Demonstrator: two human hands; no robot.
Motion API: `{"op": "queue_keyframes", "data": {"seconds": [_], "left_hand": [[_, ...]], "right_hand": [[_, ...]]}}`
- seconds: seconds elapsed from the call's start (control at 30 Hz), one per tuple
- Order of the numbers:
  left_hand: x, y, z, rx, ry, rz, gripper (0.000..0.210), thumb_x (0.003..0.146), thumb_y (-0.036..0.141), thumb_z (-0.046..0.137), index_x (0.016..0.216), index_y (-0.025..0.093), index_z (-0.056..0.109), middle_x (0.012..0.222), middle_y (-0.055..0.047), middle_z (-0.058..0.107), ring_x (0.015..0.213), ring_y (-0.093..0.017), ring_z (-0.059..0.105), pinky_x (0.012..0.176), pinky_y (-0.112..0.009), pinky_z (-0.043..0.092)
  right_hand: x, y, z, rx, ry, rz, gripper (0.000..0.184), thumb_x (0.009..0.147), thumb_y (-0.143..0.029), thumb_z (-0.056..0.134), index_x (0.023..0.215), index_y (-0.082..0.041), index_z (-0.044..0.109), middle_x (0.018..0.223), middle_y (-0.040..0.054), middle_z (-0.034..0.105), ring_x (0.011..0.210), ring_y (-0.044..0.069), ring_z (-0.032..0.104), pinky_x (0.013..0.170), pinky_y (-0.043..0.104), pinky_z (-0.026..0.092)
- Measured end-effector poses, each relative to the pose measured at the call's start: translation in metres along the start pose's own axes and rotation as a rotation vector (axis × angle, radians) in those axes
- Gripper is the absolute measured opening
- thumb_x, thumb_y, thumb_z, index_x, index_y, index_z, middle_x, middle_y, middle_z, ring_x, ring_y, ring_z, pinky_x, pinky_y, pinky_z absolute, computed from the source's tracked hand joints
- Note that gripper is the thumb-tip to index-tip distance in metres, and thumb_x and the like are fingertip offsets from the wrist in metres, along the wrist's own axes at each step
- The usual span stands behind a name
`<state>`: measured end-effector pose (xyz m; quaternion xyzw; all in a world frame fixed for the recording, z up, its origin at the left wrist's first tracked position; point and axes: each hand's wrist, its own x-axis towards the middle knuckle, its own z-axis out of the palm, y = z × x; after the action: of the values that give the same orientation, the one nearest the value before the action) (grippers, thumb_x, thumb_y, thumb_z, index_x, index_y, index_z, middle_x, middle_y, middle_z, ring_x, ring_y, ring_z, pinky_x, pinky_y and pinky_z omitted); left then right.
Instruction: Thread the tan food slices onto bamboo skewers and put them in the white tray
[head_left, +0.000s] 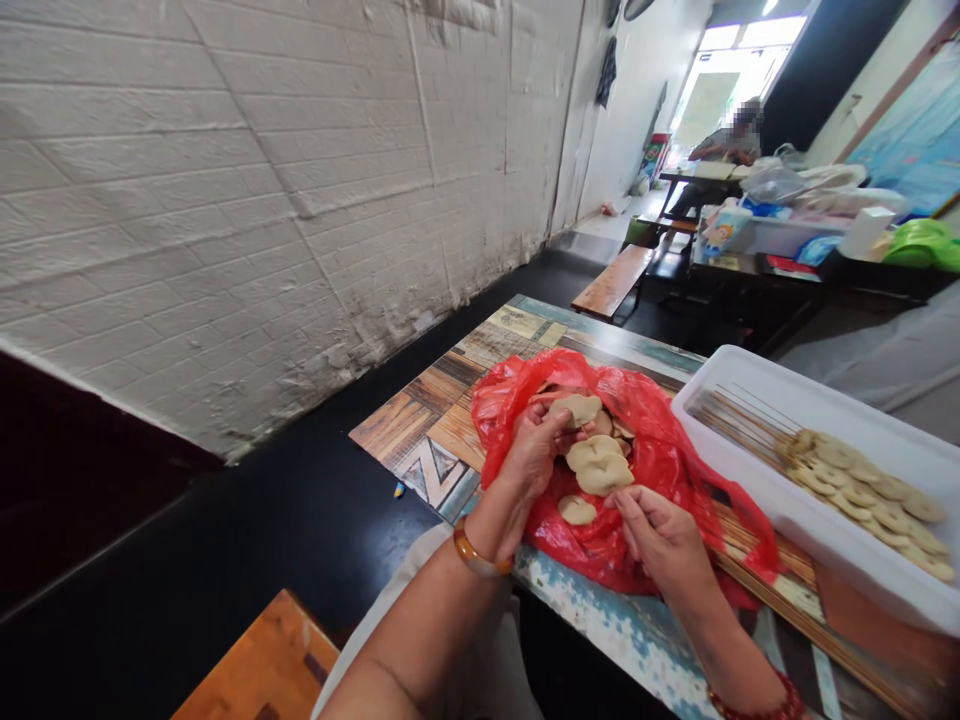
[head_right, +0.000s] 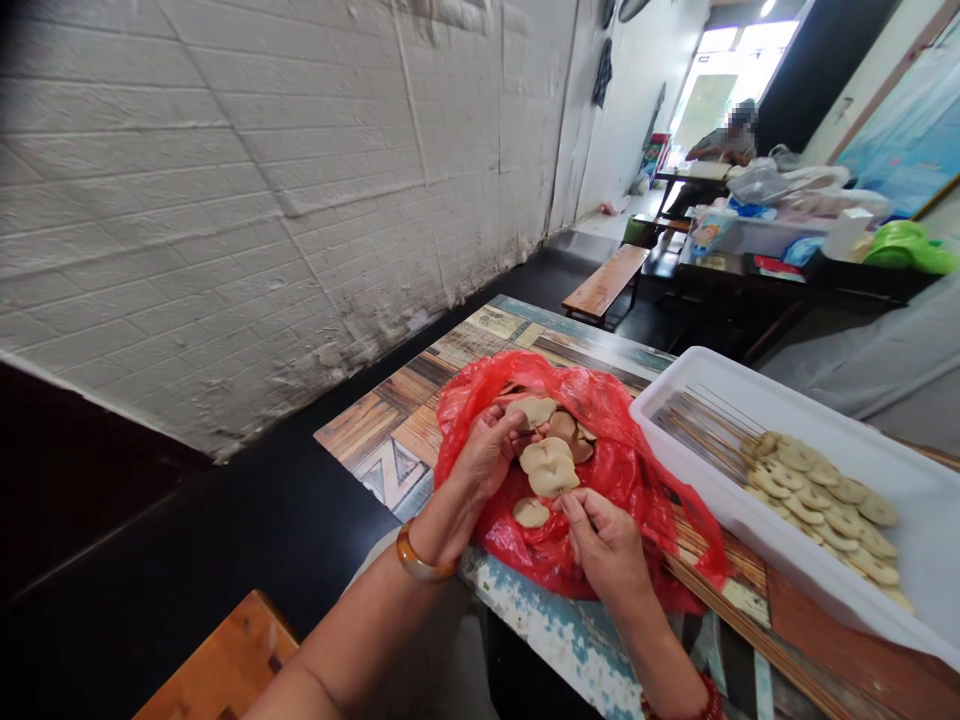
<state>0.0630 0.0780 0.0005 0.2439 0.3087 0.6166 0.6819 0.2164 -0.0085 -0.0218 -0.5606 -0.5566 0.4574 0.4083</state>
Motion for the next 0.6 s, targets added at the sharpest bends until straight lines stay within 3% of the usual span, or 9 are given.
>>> {"op": "queue_keyframes", "data": {"seconds": [0.43,0.6], "left_hand": [[-0.0003,-0.0006,-0.0019,0.044,0.018,0.017,0.040,0.060,0.037,0.078,0.087,0.011,0.062,0.072,-0.005,0.066,0.057,-0.014,0.061,0.055,-0.025,0.046],[-0.0015,-0.0001,-0.0021,0.057,0.018,0.023,0.042,0.058,0.038,0.079,0.087,0.012,0.062,0.074,-0.005,0.066,0.055,-0.014,0.061,0.054,-0.026,0.047]], "right_hand": [[-0.0005,0.0030,-0.0030,-0.014,-0.028,0.044,0.038,0.086,-0.054,0.052,0.079,-0.018,0.059,0.040,-0.0075,0.043,0.034,0.008,0.036,0.038,0.021,0.027],[0.0009,0.0032,-0.0073,-0.029,-0.060,0.050,0.039,0.085,-0.055,0.051,0.082,-0.018,0.062,0.039,-0.0077,0.042,0.034,0.010,0.038,0.039,0.022,0.032]]}}
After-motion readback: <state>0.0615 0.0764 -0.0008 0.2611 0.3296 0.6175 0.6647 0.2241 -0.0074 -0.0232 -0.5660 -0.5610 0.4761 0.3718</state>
